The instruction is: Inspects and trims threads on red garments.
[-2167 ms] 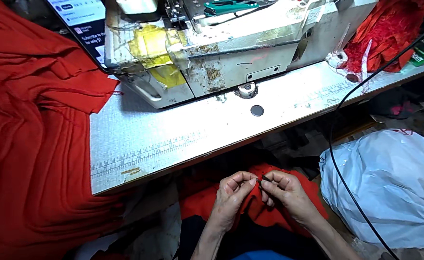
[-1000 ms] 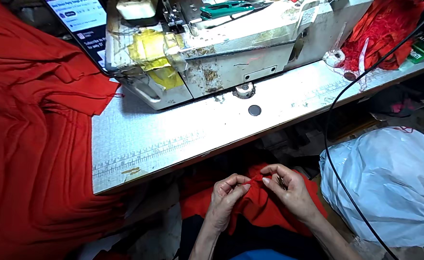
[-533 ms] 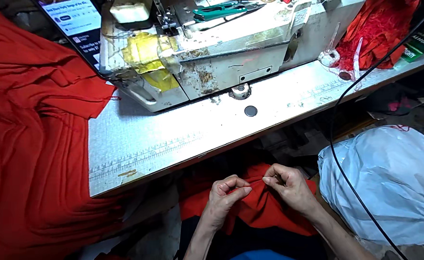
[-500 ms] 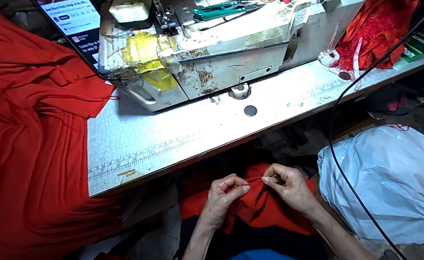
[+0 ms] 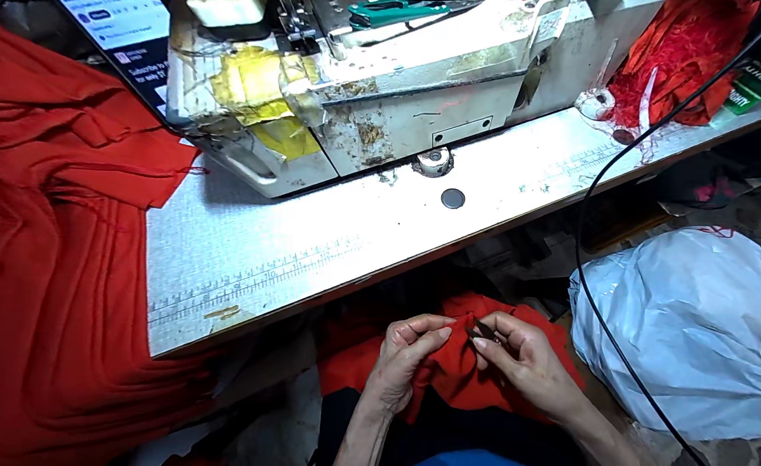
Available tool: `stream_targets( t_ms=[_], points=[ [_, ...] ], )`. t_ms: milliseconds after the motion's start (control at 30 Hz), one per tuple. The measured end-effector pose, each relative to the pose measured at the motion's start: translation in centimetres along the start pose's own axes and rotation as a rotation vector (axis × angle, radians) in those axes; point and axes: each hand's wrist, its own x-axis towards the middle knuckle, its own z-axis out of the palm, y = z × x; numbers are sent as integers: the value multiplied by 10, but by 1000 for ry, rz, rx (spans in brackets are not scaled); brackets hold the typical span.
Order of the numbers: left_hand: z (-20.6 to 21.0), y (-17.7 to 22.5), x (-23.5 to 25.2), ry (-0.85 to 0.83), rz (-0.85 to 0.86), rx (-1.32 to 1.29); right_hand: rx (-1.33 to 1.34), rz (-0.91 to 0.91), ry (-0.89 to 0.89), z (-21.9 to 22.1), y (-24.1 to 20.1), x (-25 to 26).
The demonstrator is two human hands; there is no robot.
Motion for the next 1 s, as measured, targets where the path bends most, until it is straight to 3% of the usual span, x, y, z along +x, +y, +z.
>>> stream_targets(
  t_ms=[767, 1000],
  points=[
    [3, -3, -3, 18, 1, -53, -42, 24, 5, 4, 1, 7],
    [8, -1, -3, 75, -57, -127, 138, -30, -61, 5, 12, 9]
  ],
)
